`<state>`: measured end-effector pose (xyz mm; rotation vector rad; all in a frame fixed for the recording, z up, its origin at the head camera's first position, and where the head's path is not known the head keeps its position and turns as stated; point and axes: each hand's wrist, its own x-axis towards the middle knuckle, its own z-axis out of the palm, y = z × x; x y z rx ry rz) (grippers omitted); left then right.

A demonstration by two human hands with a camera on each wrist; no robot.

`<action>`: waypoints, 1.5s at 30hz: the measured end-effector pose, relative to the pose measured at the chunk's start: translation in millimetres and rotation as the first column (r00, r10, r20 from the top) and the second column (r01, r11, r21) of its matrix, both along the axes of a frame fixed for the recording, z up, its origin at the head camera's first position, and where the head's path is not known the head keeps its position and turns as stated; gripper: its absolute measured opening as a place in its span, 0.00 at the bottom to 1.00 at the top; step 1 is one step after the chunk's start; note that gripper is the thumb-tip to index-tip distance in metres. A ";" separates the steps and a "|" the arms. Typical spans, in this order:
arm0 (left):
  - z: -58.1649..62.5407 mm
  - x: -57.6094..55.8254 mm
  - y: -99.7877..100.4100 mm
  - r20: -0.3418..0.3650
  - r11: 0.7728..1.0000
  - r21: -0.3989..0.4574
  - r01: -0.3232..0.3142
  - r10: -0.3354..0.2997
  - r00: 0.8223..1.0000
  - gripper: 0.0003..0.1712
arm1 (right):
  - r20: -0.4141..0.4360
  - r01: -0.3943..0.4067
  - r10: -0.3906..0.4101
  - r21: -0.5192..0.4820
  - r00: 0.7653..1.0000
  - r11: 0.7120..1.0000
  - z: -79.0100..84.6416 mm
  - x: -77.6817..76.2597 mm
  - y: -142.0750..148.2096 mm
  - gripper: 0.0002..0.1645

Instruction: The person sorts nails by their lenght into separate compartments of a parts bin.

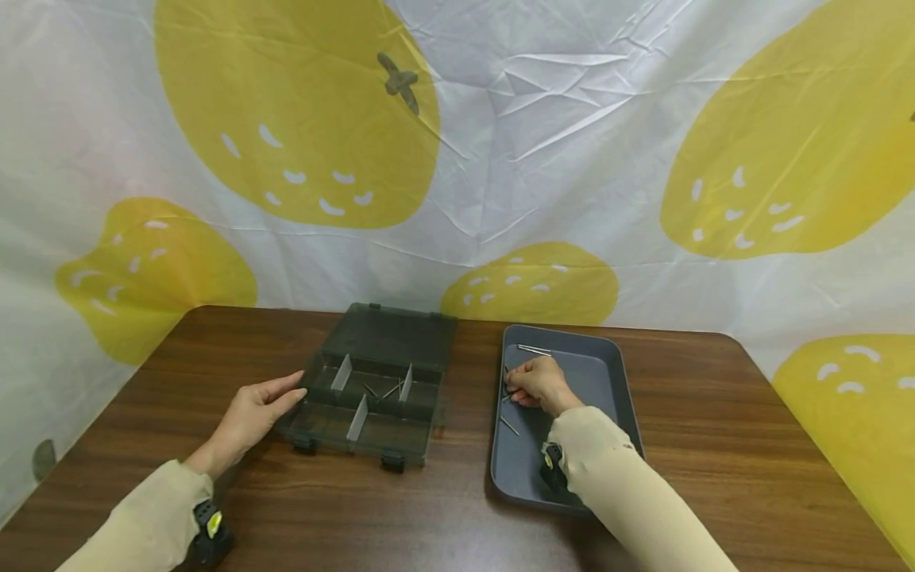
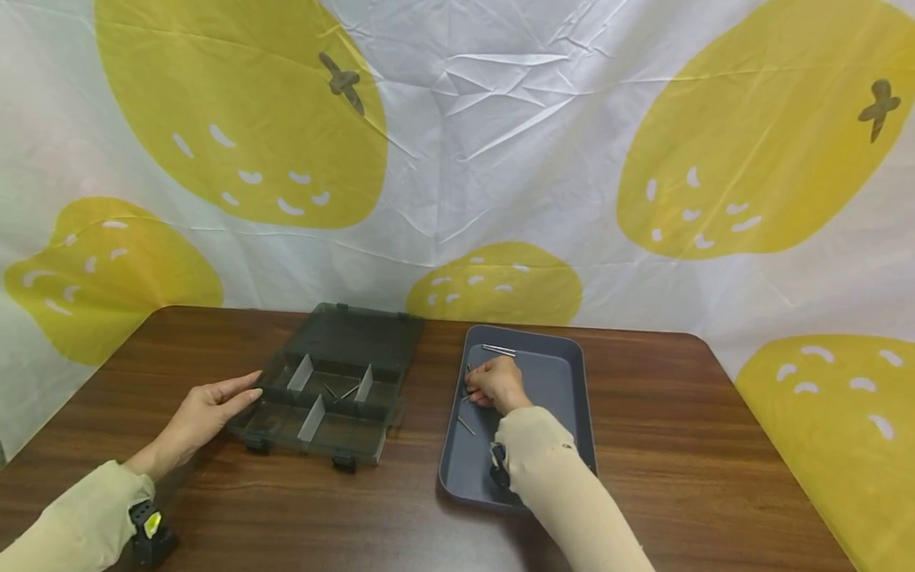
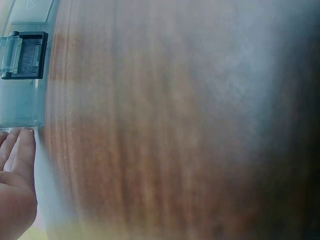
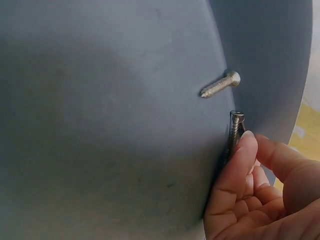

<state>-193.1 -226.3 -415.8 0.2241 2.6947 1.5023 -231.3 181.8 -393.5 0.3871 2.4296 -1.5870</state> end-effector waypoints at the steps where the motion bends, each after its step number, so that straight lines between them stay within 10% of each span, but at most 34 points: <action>1: 0.0 0.1 0.0 0.000 1.000 0.000 0.000 0.000 1.000 0.32 | 0.001 0.000 0.000 0.002 1.000 1.000 0.3 0.0 -0.1 0.07; 45: -1.8 -1.6 -0.2 0.003 1.000 0.008 -0.001 0.001 1.000 0.33 | -0.007 0.026 -0.027 -0.125 1.000 0.992 13.7 0.2 3.2 0.06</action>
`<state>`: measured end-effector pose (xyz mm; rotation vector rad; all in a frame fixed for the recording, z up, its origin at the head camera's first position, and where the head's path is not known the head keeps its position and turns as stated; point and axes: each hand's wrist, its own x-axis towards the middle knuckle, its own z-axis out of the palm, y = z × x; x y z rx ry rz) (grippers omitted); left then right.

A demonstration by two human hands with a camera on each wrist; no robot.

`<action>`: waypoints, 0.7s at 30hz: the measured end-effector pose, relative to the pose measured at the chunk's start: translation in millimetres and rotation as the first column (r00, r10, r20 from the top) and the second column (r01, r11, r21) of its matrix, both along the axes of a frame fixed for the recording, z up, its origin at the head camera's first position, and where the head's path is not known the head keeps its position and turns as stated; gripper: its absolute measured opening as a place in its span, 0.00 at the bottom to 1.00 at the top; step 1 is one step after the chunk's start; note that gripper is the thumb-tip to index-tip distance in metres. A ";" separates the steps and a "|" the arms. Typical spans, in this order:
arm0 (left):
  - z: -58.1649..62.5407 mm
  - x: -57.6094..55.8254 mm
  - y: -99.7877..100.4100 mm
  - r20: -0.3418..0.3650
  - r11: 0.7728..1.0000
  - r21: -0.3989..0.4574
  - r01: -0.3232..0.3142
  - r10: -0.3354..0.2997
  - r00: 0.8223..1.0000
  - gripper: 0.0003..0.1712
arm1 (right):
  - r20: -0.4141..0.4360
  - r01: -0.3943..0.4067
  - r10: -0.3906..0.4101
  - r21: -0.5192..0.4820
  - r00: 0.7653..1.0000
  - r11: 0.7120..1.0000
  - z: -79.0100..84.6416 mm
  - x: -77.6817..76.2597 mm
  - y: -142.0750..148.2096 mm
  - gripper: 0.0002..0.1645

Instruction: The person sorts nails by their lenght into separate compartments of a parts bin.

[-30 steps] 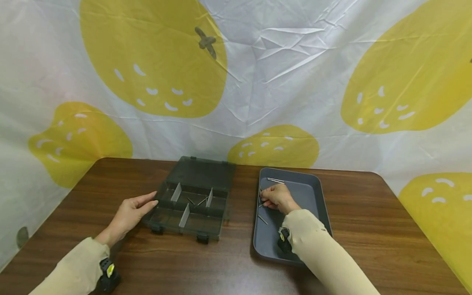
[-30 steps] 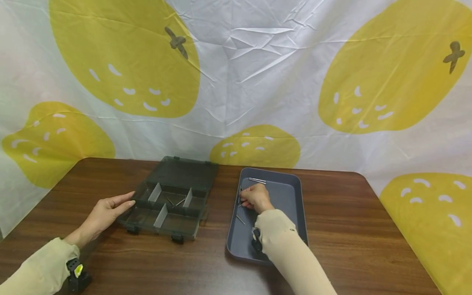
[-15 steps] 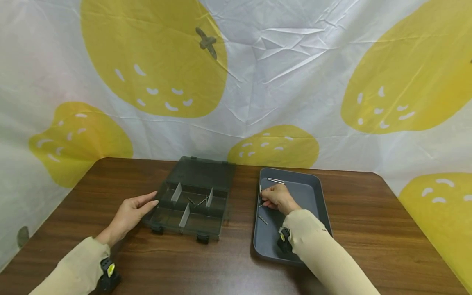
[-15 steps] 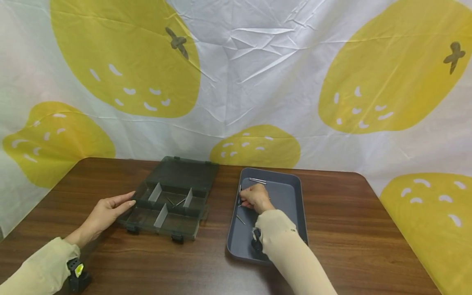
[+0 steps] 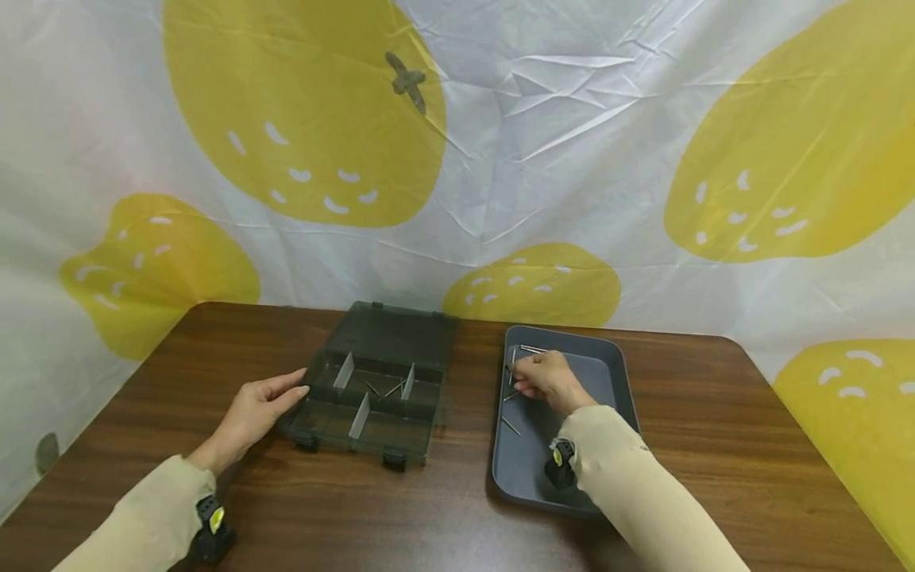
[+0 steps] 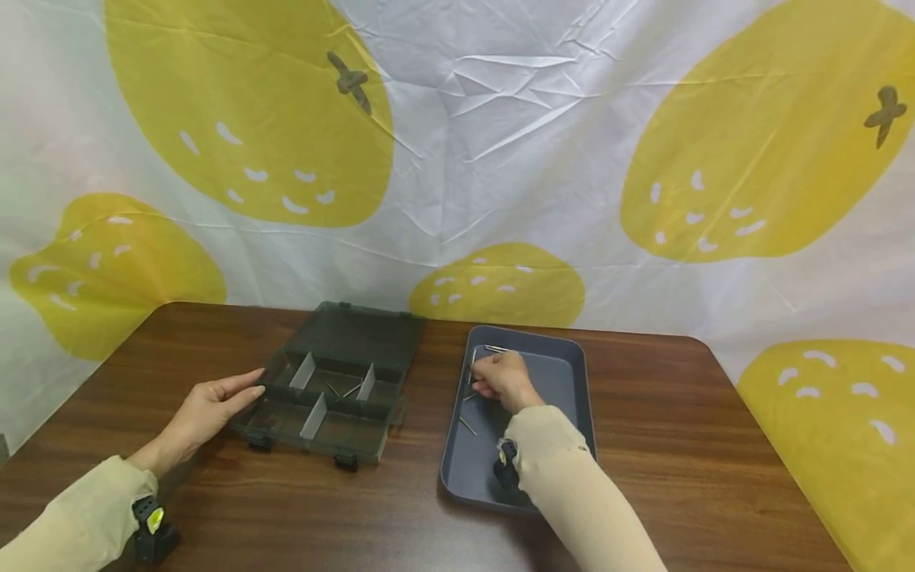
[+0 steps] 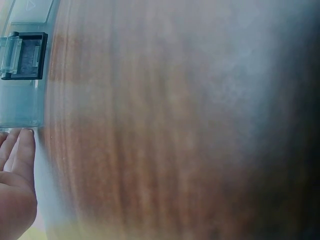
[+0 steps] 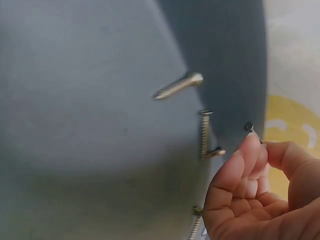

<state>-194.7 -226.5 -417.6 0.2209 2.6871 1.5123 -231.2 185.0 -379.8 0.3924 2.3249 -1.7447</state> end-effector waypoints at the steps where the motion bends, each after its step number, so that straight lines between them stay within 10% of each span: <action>1: 0.0 0.0 0.1 -0.001 1.000 0.002 -0.001 0.001 1.000 0.33 | -0.009 0.001 -0.001 -0.010 1.000 1.000 2.3 -0.3 -0.3 0.05; 21: -1.3 -1.1 0.3 -0.004 1.000 0.004 -0.008 0.008 1.000 0.32 | -0.152 -0.081 0.053 -0.184 0.987 0.980 25.0 4.8 -86.9 0.11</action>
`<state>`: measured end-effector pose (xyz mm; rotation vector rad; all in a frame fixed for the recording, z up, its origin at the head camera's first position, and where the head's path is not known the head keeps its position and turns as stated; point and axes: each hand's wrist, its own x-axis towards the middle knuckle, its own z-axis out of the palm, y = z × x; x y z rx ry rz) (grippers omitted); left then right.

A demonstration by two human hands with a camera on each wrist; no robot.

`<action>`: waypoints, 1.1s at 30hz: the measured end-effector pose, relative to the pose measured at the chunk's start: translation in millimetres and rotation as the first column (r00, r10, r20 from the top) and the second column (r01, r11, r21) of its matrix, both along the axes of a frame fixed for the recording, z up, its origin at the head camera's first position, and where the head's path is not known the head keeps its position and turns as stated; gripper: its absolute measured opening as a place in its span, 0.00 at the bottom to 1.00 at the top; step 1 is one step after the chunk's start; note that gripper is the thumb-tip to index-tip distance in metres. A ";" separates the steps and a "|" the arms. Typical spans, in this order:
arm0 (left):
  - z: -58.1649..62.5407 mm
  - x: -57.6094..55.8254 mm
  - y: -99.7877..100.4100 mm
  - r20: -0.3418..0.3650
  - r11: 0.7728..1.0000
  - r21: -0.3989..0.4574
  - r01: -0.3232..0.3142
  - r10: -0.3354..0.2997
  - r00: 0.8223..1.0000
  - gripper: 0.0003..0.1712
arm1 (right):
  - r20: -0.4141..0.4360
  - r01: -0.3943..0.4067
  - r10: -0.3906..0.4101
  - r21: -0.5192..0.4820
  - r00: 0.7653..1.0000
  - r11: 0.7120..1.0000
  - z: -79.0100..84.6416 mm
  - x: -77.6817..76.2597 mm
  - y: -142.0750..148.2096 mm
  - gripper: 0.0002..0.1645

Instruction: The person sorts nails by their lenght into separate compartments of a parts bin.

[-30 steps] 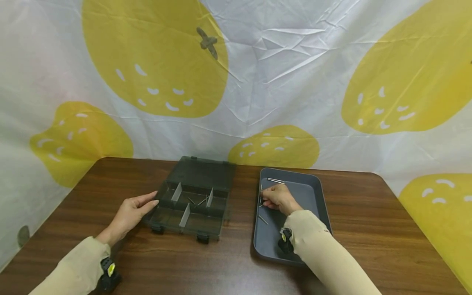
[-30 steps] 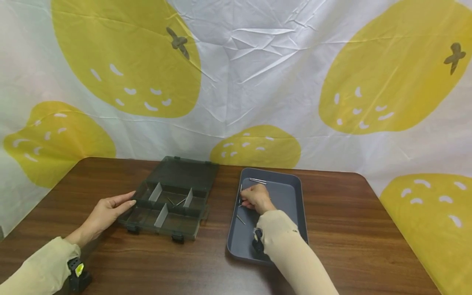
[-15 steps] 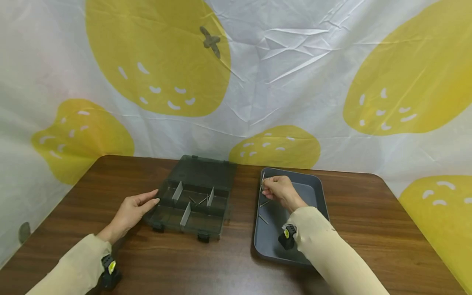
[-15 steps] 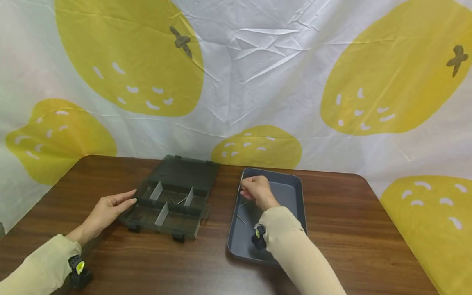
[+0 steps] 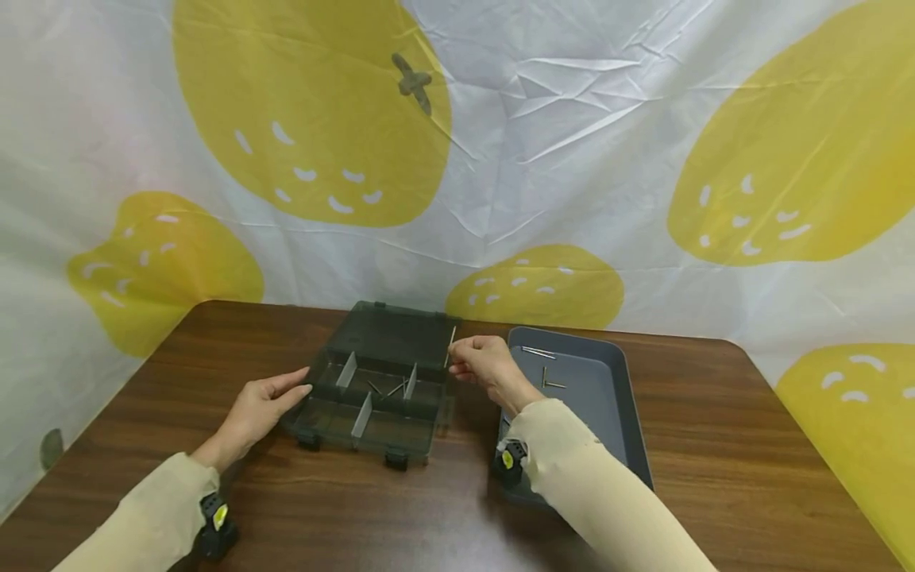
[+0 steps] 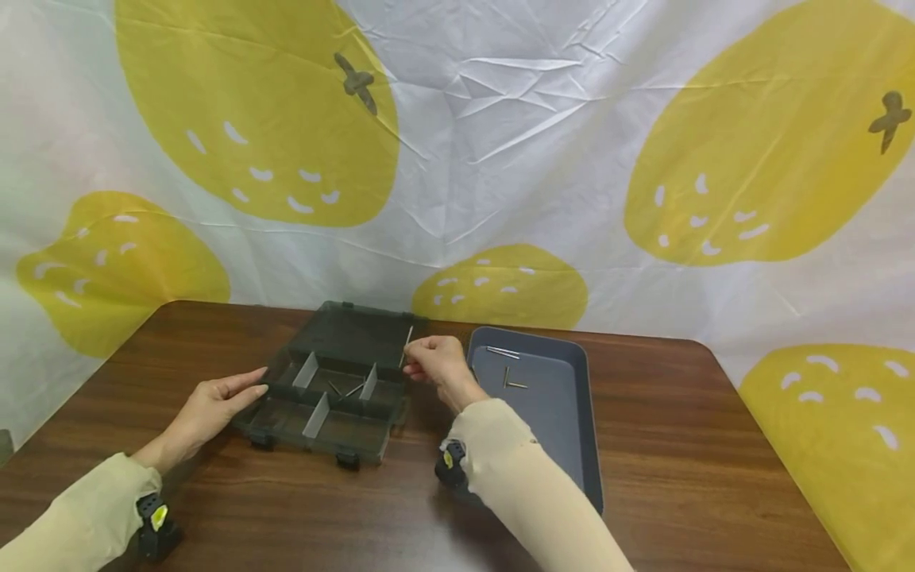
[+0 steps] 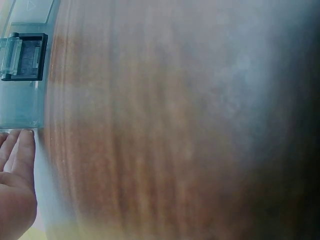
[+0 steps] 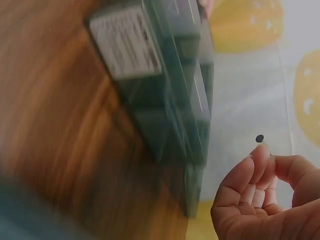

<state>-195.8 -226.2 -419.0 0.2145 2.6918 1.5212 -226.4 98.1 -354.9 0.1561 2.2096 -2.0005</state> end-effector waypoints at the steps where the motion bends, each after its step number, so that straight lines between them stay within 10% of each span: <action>1: 0.2 0.0 -0.1 -0.003 1.000 -0.002 0.000 0.000 1.000 0.32 | 0.005 -0.010 0.010 -0.001 1.000 1.000 -0.6 0.6 -5.6 0.11; 33: 1.5 0.6 0.0 -0.027 1.000 -0.005 0.002 -0.002 1.000 0.31 | 0.076 -0.184 0.179 0.063 0.981 0.981 -17.6 0.2 -56.5 0.09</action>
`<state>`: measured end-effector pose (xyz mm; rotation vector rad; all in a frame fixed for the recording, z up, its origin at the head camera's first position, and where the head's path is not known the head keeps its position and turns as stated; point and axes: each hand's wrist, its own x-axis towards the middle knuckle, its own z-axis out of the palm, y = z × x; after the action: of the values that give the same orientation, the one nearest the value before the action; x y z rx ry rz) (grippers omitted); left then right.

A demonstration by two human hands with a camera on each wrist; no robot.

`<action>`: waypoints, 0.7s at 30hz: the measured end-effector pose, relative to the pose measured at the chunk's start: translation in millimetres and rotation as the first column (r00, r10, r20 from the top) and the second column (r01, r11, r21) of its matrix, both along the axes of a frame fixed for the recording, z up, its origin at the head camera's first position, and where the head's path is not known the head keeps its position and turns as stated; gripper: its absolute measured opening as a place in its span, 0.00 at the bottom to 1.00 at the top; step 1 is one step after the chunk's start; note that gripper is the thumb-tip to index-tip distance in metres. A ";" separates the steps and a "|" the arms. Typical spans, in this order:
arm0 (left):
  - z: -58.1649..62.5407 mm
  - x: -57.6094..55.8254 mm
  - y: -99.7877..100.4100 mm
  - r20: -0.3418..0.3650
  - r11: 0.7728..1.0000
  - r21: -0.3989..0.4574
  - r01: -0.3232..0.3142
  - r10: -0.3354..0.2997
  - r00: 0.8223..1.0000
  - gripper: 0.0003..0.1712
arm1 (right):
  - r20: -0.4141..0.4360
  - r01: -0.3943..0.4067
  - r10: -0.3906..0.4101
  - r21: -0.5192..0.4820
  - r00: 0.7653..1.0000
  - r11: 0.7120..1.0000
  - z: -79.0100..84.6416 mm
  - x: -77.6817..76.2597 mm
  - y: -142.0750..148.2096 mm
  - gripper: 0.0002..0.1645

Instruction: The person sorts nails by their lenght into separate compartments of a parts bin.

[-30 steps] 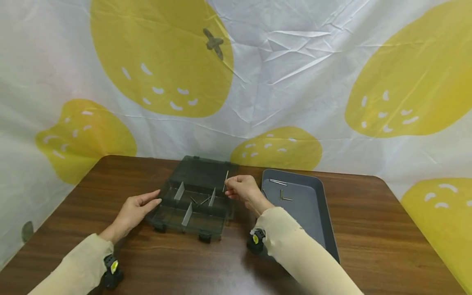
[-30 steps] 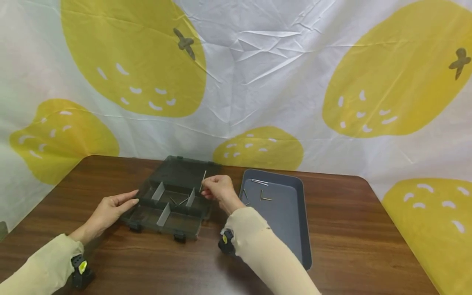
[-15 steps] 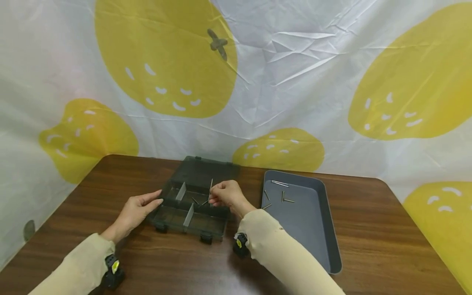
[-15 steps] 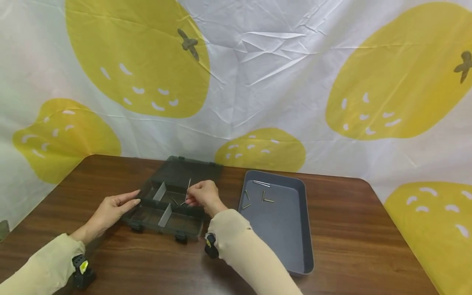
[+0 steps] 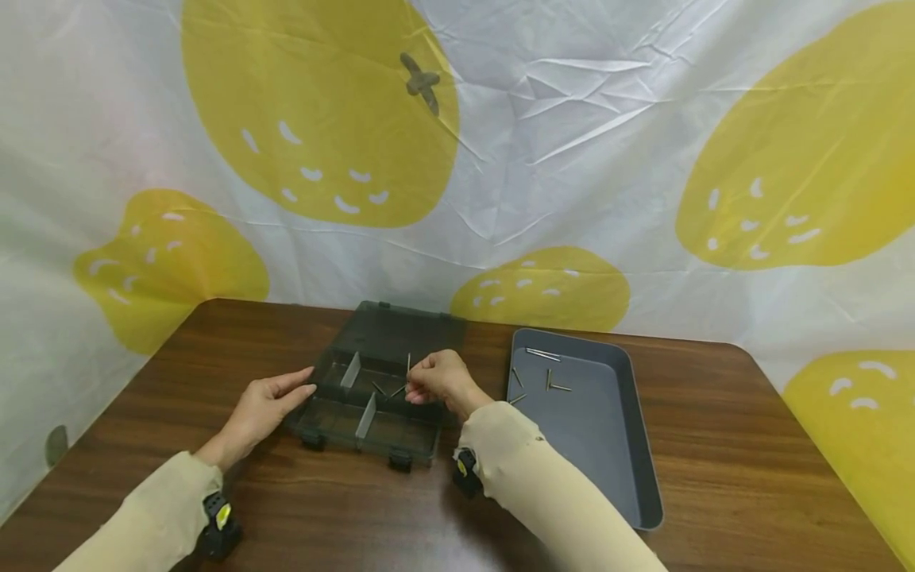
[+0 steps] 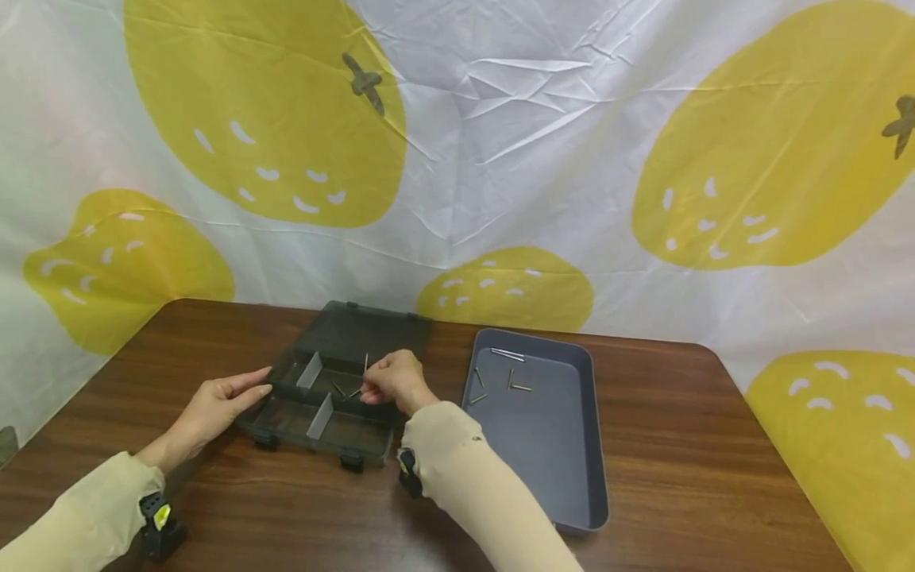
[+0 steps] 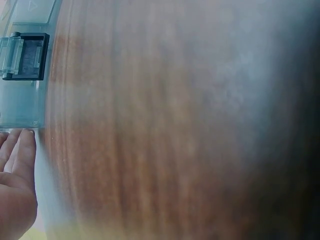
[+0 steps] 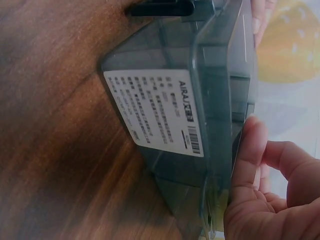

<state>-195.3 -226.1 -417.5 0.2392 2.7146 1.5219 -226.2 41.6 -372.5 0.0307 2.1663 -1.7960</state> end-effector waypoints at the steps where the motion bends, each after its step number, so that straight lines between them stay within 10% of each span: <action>1: 0.1 0.1 0.1 -0.001 1.000 -0.003 0.002 -0.002 1.000 0.31 | 0.000 0.000 0.000 0.001 1.000 1.000 0.2 0.0 0.1 0.09; 21: 0.9 0.5 -0.5 0.013 1.000 -0.013 0.009 -0.009 1.000 0.31 | 0.026 -0.005 0.006 -0.044 1.000 0.999 0.7 -0.8 2.9 0.10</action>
<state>-194.7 -226.6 -416.6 0.2400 2.7095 1.4976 -227.0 44.5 -371.8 0.0376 2.1060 -1.8296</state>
